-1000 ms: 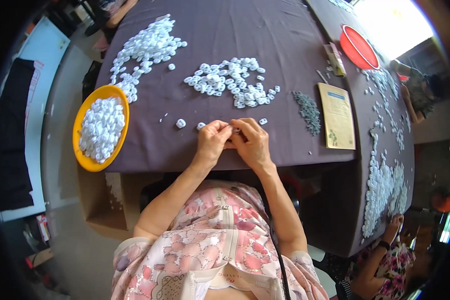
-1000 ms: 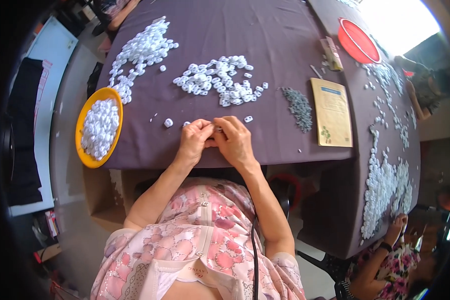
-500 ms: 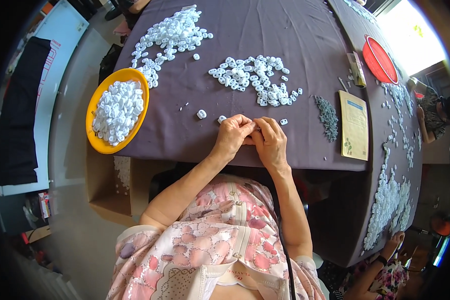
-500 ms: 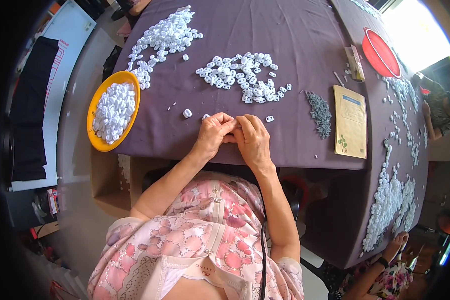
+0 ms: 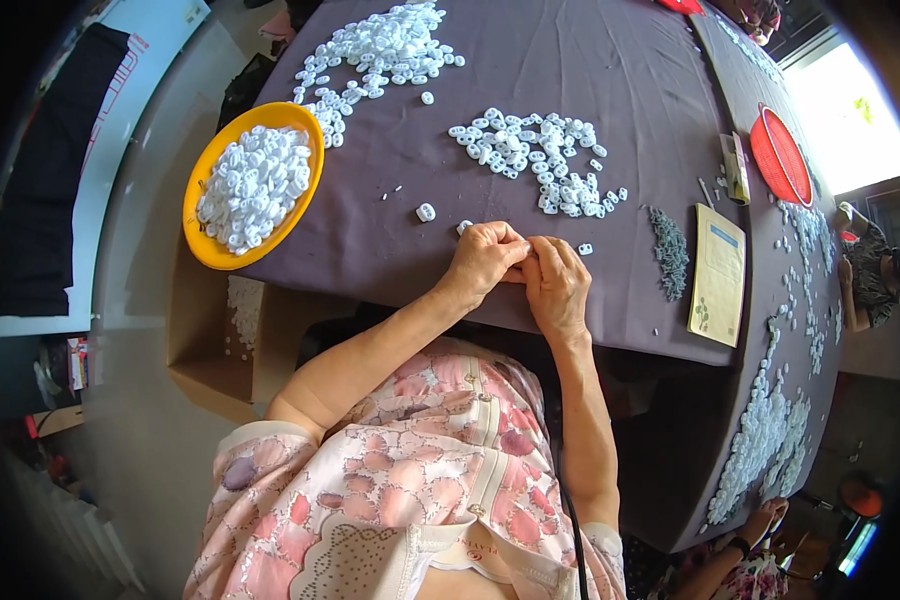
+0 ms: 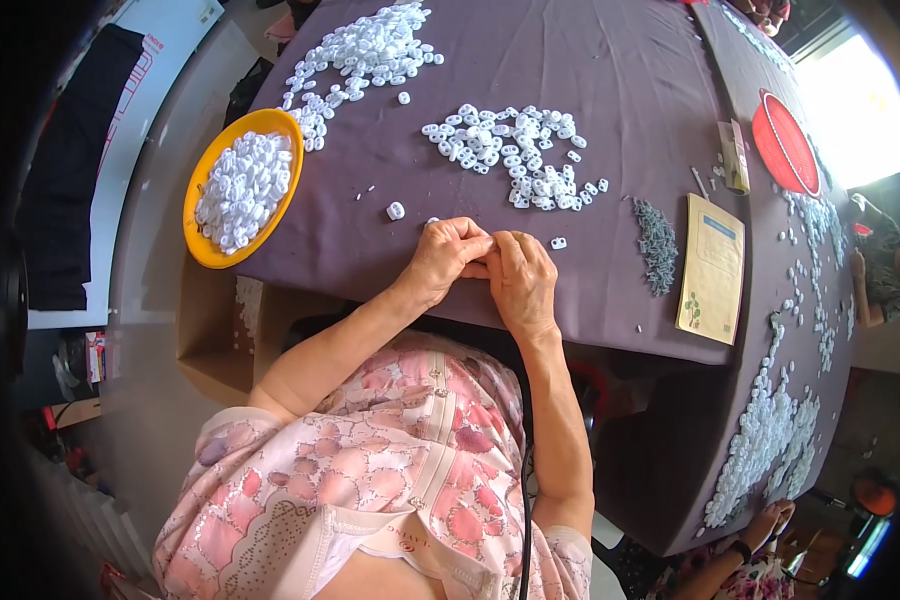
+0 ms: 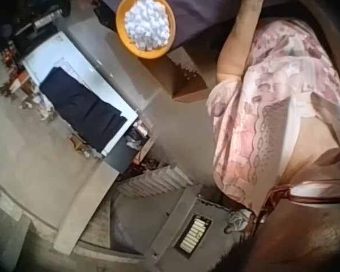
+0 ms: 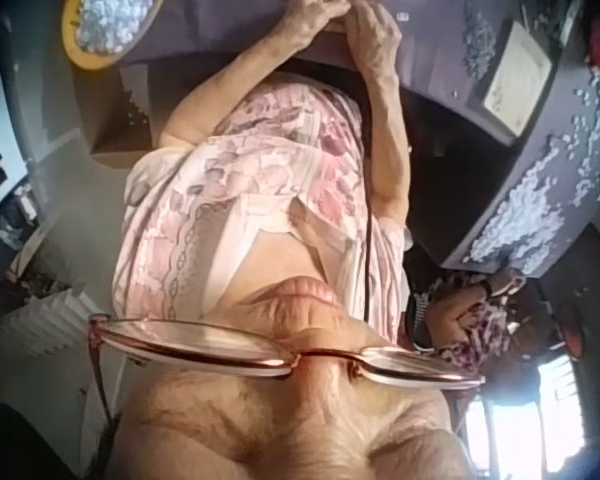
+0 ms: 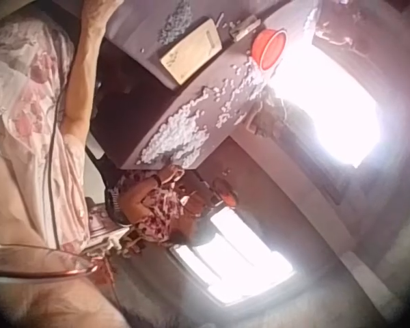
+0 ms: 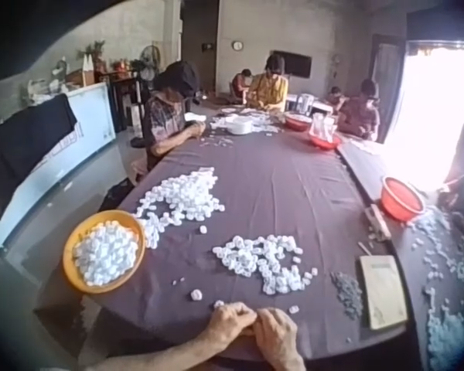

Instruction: The person assembles small plastic cord locks by fitting pieces together by hand and places the assembled locks into a bowl and across the table.

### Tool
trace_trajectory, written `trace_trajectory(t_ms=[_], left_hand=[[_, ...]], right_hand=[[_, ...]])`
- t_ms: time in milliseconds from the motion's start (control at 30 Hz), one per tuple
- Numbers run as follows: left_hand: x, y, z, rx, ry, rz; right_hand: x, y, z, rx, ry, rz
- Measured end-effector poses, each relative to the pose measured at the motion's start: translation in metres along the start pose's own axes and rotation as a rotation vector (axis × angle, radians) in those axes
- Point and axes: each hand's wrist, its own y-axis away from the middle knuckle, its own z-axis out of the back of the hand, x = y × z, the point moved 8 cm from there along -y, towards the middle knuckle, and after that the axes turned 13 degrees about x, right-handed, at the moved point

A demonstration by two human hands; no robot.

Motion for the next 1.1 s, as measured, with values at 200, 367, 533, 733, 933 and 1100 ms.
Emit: trace_trajectory(t_ms=[200, 367, 533, 733, 933, 1100], left_hand=[[0.002, -0.004, -0.008, 0.003, 0.026, -0.025], [0.003, -0.002, 0.001, -0.073, -0.153, -0.045], [-0.031, 0.012, 0.002, -0.057, -0.523, 0.061], [-0.064, 0.018, 0.022, -0.189, -0.97, -0.172], [-0.077, 0.021, 0.032, -0.287, -1.187, -0.241], [-0.086, 0.028, 0.009, -0.312, -1.271, -0.329]], right_hand=[[-0.006, 0.002, 0.008, -0.03, -0.038, -0.032], [-0.008, 0.006, 0.009, 0.046, -0.248, -0.084], [-0.057, 0.025, 0.06, -0.081, -0.149, -0.279], [-0.117, 0.026, 0.107, -0.108, 0.272, -0.344], [-0.123, -0.015, 0.103, -0.1, 0.43, -0.24], [-0.141, -0.034, 0.089, 0.048, 0.555, -0.309]])
